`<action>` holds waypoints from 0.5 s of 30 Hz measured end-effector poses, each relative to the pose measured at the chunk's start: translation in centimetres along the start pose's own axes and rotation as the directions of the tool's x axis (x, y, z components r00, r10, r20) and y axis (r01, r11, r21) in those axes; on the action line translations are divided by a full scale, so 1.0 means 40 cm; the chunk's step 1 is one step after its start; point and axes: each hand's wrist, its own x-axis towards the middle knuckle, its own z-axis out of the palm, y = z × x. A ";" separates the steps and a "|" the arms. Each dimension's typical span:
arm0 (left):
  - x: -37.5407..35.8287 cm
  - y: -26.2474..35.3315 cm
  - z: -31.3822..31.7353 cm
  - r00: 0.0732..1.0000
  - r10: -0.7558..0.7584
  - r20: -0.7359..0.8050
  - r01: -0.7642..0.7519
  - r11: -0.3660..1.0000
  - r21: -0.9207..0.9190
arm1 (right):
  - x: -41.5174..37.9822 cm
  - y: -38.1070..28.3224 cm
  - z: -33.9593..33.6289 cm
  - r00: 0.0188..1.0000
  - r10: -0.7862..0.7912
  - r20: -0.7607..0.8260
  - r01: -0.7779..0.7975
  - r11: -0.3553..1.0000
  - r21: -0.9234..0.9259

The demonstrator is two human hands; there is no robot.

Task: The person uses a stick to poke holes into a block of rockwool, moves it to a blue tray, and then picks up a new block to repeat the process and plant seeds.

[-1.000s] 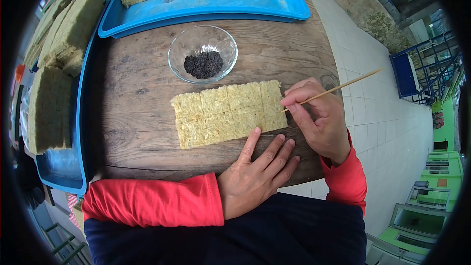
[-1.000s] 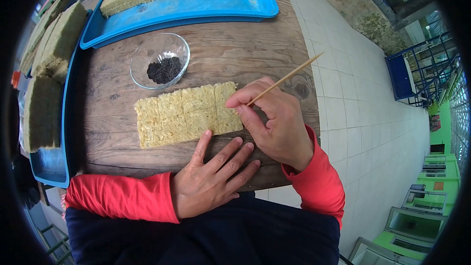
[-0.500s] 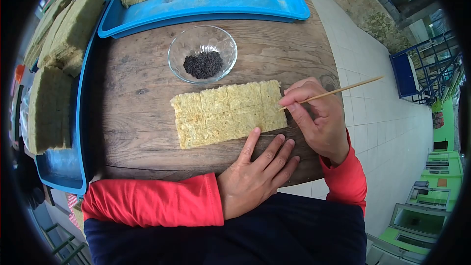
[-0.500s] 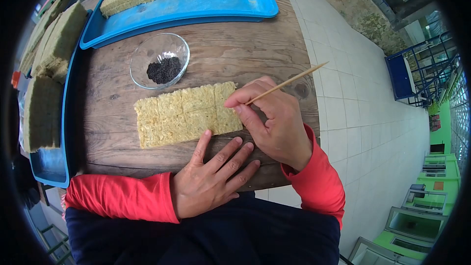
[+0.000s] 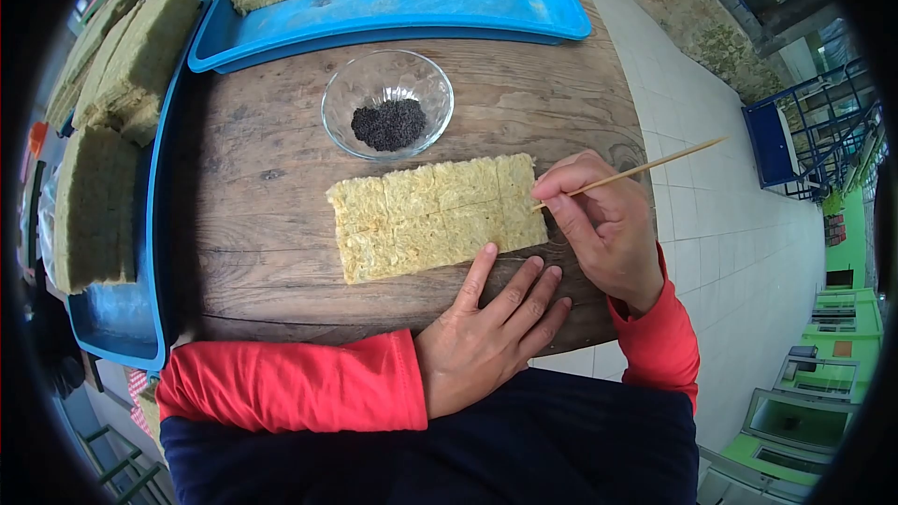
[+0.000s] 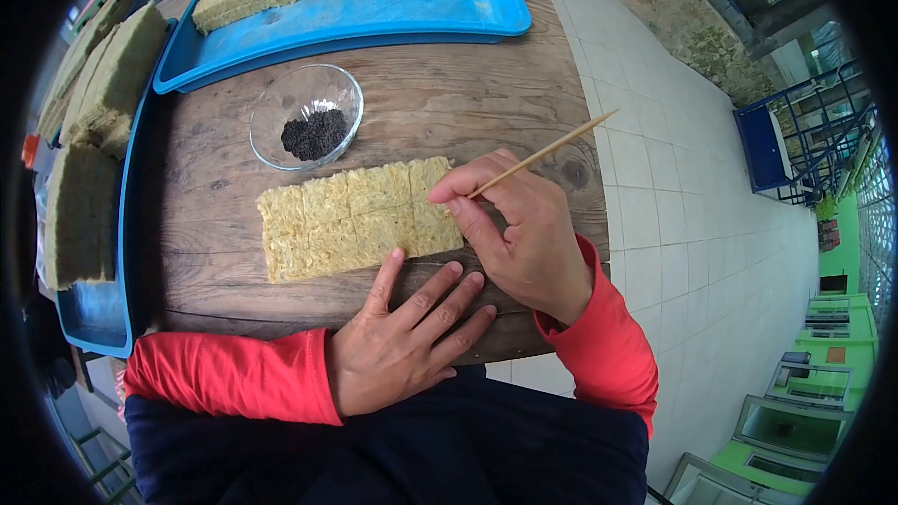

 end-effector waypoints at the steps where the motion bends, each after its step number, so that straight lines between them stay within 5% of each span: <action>1: 0.000 0.000 0.000 1.000 0.000 0.000 0.000 1.000 0.000 | 0.001 -0.001 -0.001 1.000 -0.013 0.012 0.014 1.000 -0.025; 15: 0.000 -0.002 -0.005 1.000 0.007 0.005 -0.007 1.000 -0.011 | 0.004 0.000 -0.005 0.998 -0.042 0.042 0.044 0.997 -0.063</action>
